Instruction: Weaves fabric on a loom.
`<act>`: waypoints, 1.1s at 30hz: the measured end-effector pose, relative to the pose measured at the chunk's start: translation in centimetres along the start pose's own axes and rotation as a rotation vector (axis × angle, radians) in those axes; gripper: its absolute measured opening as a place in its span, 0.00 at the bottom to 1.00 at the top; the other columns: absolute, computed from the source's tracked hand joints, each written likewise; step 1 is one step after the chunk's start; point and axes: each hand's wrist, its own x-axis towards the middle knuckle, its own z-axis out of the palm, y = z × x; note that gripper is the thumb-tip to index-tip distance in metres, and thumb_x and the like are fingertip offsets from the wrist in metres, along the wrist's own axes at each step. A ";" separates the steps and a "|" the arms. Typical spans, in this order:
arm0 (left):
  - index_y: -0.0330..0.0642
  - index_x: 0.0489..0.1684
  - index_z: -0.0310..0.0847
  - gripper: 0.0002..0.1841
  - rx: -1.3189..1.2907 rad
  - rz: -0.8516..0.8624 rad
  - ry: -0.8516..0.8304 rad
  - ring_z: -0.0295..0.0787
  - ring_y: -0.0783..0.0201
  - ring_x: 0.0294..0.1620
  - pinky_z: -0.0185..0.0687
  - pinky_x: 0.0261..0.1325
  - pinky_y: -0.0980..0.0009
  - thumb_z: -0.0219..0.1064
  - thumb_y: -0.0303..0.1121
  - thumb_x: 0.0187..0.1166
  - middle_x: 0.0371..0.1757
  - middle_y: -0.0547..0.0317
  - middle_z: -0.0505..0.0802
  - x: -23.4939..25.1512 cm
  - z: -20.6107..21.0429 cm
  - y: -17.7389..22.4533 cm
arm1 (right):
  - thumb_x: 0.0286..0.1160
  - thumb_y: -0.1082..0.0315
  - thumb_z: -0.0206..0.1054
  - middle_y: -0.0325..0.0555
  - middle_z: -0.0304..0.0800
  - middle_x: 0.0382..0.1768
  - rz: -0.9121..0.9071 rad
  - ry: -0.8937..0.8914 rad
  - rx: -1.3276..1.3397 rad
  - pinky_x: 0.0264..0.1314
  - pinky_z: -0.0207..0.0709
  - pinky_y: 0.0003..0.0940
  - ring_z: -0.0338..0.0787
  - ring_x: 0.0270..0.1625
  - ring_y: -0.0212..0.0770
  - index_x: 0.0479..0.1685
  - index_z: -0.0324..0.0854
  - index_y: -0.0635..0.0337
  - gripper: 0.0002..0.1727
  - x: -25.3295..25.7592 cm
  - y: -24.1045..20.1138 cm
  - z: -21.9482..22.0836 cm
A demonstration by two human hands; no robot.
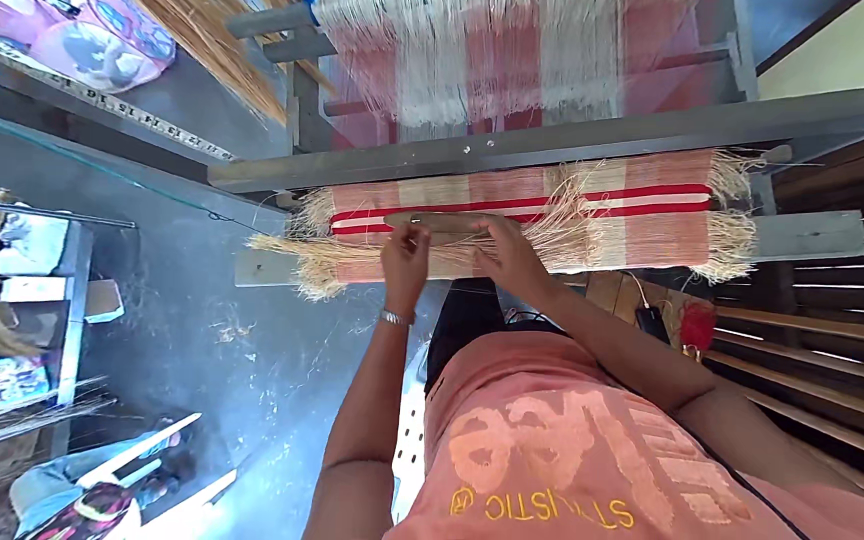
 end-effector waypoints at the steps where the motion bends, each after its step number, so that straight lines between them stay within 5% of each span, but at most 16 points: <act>1: 0.32 0.52 0.83 0.14 0.091 0.005 0.045 0.86 0.55 0.34 0.84 0.42 0.54 0.62 0.36 0.86 0.41 0.44 0.90 1.5 -0.5 -1.1 | 0.79 0.63 0.70 0.56 0.83 0.72 0.003 -0.024 -0.095 0.80 0.72 0.58 0.80 0.77 0.57 0.72 0.79 0.62 0.24 1.0 1.0 0.5; 3: 0.32 0.48 0.86 0.12 0.180 -0.048 0.059 0.89 0.52 0.41 0.84 0.50 0.50 0.65 0.34 0.83 0.42 0.44 0.92 4.1 -0.8 -3.0 | 0.80 0.56 0.69 0.58 0.78 0.77 0.038 -0.089 -0.253 0.84 0.64 0.63 0.76 0.81 0.60 0.77 0.77 0.59 0.29 2.4 2.3 1.4; 6: 0.31 0.48 0.86 0.13 0.248 -0.127 -0.003 0.91 0.47 0.48 0.83 0.58 0.45 0.66 0.34 0.83 0.45 0.41 0.93 5.5 -0.6 -3.4 | 0.81 0.52 0.68 0.54 0.79 0.78 0.094 -0.167 -0.386 0.80 0.64 0.65 0.75 0.82 0.57 0.82 0.72 0.56 0.33 3.2 2.7 2.1; 17: 0.32 0.55 0.82 0.16 0.536 -0.141 -0.106 0.90 0.35 0.56 0.81 0.58 0.33 0.60 0.36 0.84 0.50 0.34 0.92 6.1 -1.3 -2.1 | 0.83 0.54 0.68 0.49 0.83 0.74 0.125 -0.173 -0.411 0.74 0.65 0.70 0.79 0.77 0.58 0.80 0.75 0.50 0.28 2.7 2.8 1.1; 22: 0.34 0.36 0.80 0.13 0.310 0.188 -0.182 0.85 0.49 0.41 0.81 0.45 0.48 0.69 0.37 0.71 0.40 0.43 0.86 6.7 -3.3 -3.4 | 0.83 0.55 0.68 0.55 0.81 0.75 0.160 -0.400 -0.116 0.75 0.62 0.75 0.78 0.77 0.61 0.83 0.72 0.53 0.30 2.6 4.1 -2.4; 25: 0.40 0.36 0.76 0.12 -0.009 0.166 -0.185 0.77 0.65 0.31 0.74 0.34 0.65 0.68 0.40 0.68 0.33 0.57 0.81 6.1 -2.8 -3.5 | 0.82 0.54 0.69 0.55 0.82 0.74 0.125 -0.439 0.065 0.81 0.66 0.69 0.79 0.78 0.56 0.83 0.73 0.54 0.31 2.2 5.9 -3.8; 27: 0.45 0.39 0.74 0.10 -0.212 0.141 -0.110 0.76 0.71 0.29 0.76 0.33 0.71 0.66 0.38 0.69 0.31 0.64 0.79 5.0 -1.9 -3.4 | 0.81 0.55 0.70 0.53 0.83 0.72 0.102 -0.370 0.127 0.80 0.65 0.69 0.80 0.75 0.54 0.82 0.74 0.53 0.31 1.5 6.4 -4.0; 29: 0.48 0.48 0.74 0.10 -0.342 0.139 0.025 0.78 0.73 0.38 0.78 0.41 0.72 0.62 0.39 0.76 0.40 0.66 0.80 3.2 -0.6 -3.5 | 0.81 0.53 0.70 0.50 0.84 0.71 0.085 -0.290 0.120 0.79 0.62 0.73 0.80 0.75 0.54 0.81 0.75 0.52 0.30 0.6 6.1 -3.9; 31: 0.44 0.63 0.72 0.16 -0.385 0.089 0.175 0.85 0.66 0.48 0.86 0.51 0.63 0.60 0.41 0.85 0.51 0.58 0.85 1.8 0.8 -3.2 | 0.82 0.52 0.68 0.50 0.84 0.72 0.052 -0.220 0.078 0.78 0.60 0.76 0.79 0.76 0.54 0.81 0.75 0.52 0.30 0.1 6.0 -3.5; 33: 0.42 0.74 0.66 0.23 -0.312 -0.003 0.258 0.86 0.64 0.44 0.86 0.49 0.62 0.57 0.47 0.90 0.52 0.53 0.87 0.3 2.2 -2.6 | 0.81 0.52 0.68 0.50 0.83 0.72 0.028 -0.174 0.031 0.74 0.61 0.76 0.79 0.75 0.57 0.80 0.75 0.52 0.29 0.0 6.1 -3.1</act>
